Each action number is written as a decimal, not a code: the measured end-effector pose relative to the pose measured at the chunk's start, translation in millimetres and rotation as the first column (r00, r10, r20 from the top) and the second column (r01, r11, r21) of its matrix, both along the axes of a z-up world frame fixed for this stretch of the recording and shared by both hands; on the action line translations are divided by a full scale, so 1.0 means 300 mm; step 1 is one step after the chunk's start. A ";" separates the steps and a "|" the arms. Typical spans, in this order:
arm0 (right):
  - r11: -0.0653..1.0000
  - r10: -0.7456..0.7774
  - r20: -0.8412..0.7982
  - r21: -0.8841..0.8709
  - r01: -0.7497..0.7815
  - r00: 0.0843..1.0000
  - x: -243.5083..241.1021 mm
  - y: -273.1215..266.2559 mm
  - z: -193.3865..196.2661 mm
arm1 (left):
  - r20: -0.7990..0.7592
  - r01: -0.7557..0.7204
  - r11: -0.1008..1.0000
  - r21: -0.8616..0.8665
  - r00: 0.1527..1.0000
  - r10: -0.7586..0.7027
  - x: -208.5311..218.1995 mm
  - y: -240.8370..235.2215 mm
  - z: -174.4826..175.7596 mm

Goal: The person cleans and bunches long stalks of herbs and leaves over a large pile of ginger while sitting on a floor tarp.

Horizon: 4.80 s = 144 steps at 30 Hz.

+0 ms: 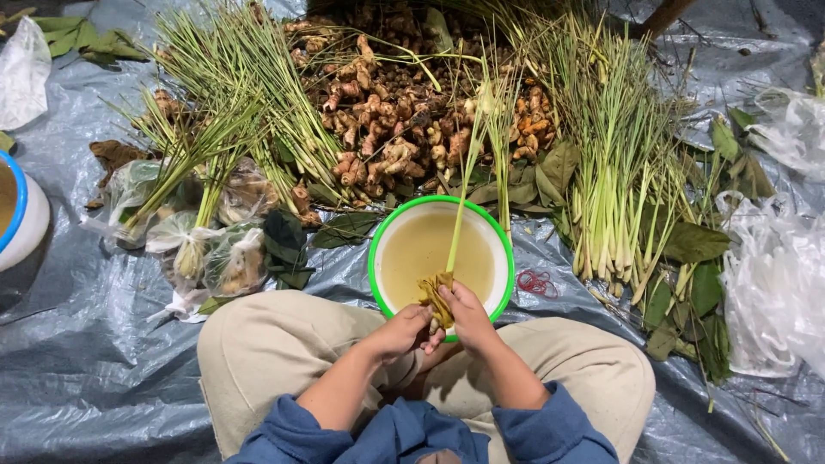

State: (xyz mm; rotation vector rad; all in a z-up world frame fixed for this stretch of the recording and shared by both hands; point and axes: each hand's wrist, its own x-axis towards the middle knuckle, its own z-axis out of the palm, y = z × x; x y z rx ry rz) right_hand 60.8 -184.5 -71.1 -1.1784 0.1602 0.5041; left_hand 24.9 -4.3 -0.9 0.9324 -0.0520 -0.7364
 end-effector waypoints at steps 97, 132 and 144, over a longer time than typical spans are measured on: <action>0.984 -0.008 0.171 -0.176 0.038 0.985 -0.042 0.117 0.430 | 0.060 -0.244 0.970 -0.008 0.968 0.244 -0.028 -0.051 -0.101; 0.921 -0.324 -0.006 -0.230 0.314 0.946 0.064 0.006 0.328 | 0.076 0.140 0.988 -0.058 0.988 -0.135 -0.008 -0.036 0.059; 0.881 -0.398 -0.046 -0.299 0.367 0.916 0.094 -0.012 0.357 | 0.107 0.203 0.978 0.049 0.972 -0.207 -0.009 -0.029 0.036</action>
